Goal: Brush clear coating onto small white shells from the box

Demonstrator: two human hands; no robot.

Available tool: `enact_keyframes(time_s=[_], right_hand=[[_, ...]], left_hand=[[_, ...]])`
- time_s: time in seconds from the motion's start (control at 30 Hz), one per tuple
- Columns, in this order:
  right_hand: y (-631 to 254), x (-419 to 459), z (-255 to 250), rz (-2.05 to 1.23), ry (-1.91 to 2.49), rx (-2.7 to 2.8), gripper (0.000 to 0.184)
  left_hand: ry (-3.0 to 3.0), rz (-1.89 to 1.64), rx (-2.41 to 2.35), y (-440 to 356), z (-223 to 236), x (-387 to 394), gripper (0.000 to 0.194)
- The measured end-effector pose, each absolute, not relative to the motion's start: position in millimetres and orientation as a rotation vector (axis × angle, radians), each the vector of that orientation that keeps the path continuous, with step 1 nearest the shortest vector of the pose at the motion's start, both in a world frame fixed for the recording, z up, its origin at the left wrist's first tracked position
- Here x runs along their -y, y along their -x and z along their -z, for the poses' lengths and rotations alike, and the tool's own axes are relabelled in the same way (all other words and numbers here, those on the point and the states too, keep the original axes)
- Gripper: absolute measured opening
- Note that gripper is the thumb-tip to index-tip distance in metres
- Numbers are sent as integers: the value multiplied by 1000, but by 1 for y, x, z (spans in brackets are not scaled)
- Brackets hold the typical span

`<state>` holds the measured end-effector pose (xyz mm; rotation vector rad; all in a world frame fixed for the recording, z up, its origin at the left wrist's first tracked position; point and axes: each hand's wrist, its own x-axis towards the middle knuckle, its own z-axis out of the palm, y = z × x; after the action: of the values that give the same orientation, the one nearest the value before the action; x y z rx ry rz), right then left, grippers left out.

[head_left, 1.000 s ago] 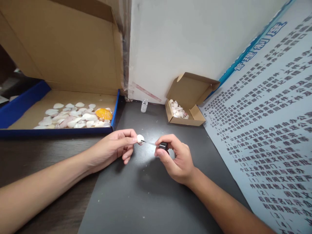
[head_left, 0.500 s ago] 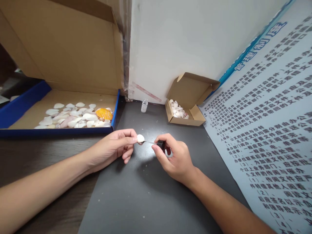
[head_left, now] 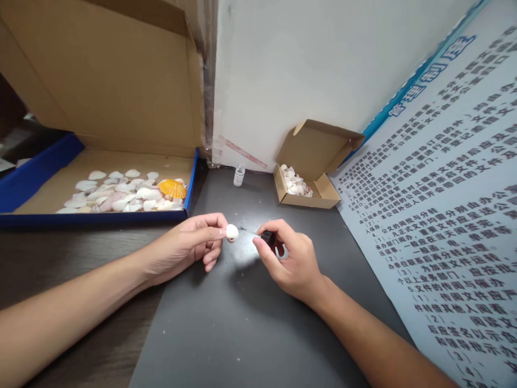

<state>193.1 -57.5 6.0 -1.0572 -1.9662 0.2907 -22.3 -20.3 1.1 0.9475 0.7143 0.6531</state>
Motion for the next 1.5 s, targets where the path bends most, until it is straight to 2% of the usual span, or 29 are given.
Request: enact_keyframes(time_s=[0.8,1.2,1.5], right_hand=[[-195,60,-8,-389,936,1945,4],[-197,60,-1,-569,946,1967,16],[-192,59,-6,-415,1023,1960,10]], left_hand=[[-909,-659,-704,23,-1,18,17],[-898,-636,-702,22,-5,20,14],[-912,-627,-713,22,-6,20,13]])
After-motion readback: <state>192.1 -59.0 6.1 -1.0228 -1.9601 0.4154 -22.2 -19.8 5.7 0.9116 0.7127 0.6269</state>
